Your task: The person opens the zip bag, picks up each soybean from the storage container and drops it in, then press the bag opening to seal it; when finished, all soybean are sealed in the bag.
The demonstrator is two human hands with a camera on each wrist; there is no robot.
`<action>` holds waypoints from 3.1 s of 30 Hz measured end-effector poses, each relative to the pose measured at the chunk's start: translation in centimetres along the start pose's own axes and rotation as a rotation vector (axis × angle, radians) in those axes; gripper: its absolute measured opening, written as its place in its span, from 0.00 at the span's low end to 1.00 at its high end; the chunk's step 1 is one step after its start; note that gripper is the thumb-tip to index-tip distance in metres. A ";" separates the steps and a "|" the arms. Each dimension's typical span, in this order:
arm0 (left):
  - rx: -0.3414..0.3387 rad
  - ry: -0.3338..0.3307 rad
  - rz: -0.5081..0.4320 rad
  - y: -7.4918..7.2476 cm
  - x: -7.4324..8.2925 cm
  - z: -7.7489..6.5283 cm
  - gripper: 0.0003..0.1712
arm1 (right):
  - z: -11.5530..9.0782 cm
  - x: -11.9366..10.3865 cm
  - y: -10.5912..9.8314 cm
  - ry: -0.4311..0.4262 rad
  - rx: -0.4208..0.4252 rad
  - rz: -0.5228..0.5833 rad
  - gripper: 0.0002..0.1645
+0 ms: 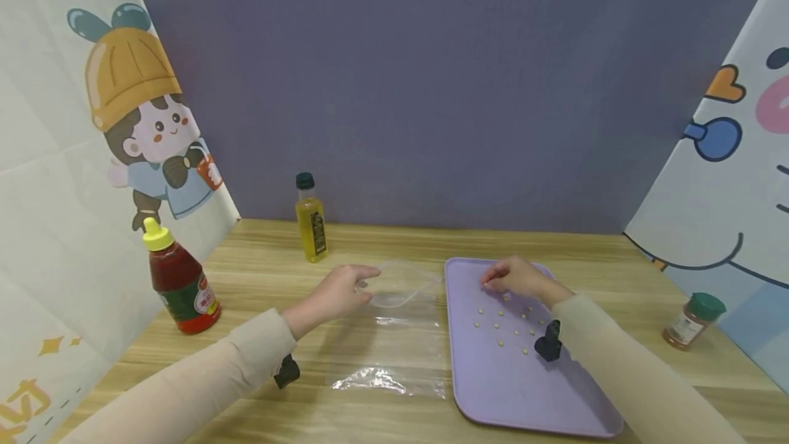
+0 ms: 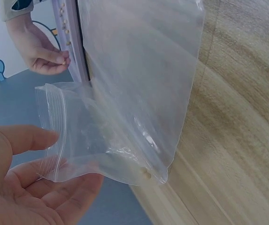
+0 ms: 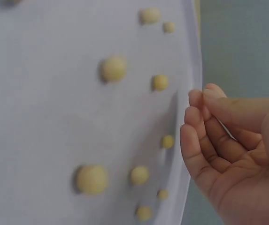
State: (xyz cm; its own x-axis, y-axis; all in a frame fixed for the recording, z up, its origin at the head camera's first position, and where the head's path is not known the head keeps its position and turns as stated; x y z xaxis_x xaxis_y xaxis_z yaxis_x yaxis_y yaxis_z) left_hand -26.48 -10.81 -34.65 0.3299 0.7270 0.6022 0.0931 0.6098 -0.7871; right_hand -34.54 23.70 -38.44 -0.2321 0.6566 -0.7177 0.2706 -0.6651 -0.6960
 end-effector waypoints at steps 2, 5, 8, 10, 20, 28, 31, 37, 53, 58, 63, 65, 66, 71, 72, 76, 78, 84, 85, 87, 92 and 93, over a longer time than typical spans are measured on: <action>-0.002 -0.002 0.001 0.0 0.0 0.0 0.28 | 0.0 -0.3 0.0 -0.004 0.005 0.005 0.11; -0.003 -0.001 0.001 0.1 0.0 0.0 0.28 | 0.0 -1.1 0.0 -0.024 0.008 0.064 0.13; -0.002 -0.004 -0.006 0.1 0.0 0.0 0.28 | 0.2 -2.1 0.2 -0.042 0.002 0.143 0.16; -0.003 -0.005 -0.011 0.2 -0.1 0.0 0.29 | 0.4 -2.8 0.4 -0.055 0.004 0.186 0.17; -0.001 0.002 0.000 0.4 0.1 0.1 0.29 | 1.0 -7.9 1.9 -0.107 0.024 0.197 0.17; 0.003 0.004 0.005 0.4 0.3 0.3 0.29 | 1.5 -10.7 3.1 -0.159 0.020 0.169 0.14; 0.006 0.007 0.008 0.4 0.4 0.3 0.29 | 1.7 -11.0 3.4 -0.185 0.027 0.152 0.12; 0.006 0.017 0.010 0.5 0.6 0.3 0.29 | 1.6 -11.1 3.7 -0.225 0.021 0.120 0.12; 0.005 0.001 0.020 0.2 0.7 0.0 0.29 | 0.7 -8.1 1.4 -0.190 0.032 0.107 0.13; -0.004 -0.008 0.019 0.0 0.8 -0.1 0.28 | 0.3 -6.6 0.9 -0.179 0.011 0.065 0.13; 0.002 -0.019 0.016 -0.1 0.8 0.0 0.29 | -0.2 -5.2 0.4 -0.173 -0.041 0.028 0.13; 0.000 -0.016 0.013 -0.1 0.7 0.0 0.29 | -0.4 -4.8 0.3 -0.177 -0.083 0.009 0.14; -0.001 -0.014 0.012 -0.1 0.6 0.0 0.29 | -0.5 -4.6 0.3 -0.178 -0.103 0.004 0.14; -0.006 -0.011 -0.003 -0.1 0.4 0.0 0.29 | -1.1 -3.8 0.6 -0.194 -0.183 -0.015 0.13; -0.008 -0.012 -0.006 -0.1 0.4 0.0 0.29 | -1.2 -3.7 0.6 -0.191 -0.194 -0.013 0.13; -0.011 -0.013 -0.008 -0.1 0.4 -0.1 0.28 | -1.7 -3.2 1.0 -0.175 -0.223 -0.012 0.14; -0.012 -0.010 -0.006 -0.1 0.4 -0.1 0.28 | -1.8 -3.0 1.1 -0.171 -0.224 -0.020 0.15; -0.015 -0.005 -0.007 -0.1 0.4 -0.2 0.28 | -1.8 -2.4 1.7 -0.155 -0.213 -0.027 0.13; -0.016 -0.005 -0.007 -0.1 0.4 -0.2 0.28 | -1.8 -2.4 1.7 -0.155 -0.211 -0.027 0.13; -0.016 -0.003 -0.008 -0.1 0.4 -0.2 0.28 | -1.8 -2.3 1.8 -0.155 -0.208 -0.032 0.11; -0.016 0.002 -0.009 -0.1 0.4 -0.2 0.28 | -1.9 -2.4 1.9 -0.161 -0.202 -0.073 0.07; -0.016 0.002 -0.009 -0.1 0.4 -0.2 0.28 | -2.0 -2.5 1.9 -0.171 -0.200 -0.083 0.06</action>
State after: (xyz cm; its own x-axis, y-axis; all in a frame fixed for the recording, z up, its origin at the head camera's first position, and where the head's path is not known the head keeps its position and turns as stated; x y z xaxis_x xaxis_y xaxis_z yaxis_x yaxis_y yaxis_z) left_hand -26.18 -10.63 -34.39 0.3313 0.7209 0.6088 0.1109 0.6110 -0.7838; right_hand -31.63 21.55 -37.92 -0.4108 0.6250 -0.6638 0.4196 -0.5168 -0.7462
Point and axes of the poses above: each hand's wrist, its own z-axis towards the middle knuckle, its own y-axis out of the palm, x = y × z, the point moved 2 cm from there along z, towards the middle knuckle, and after that the axes turned 2 degrees about x, right-handed, at the moved point
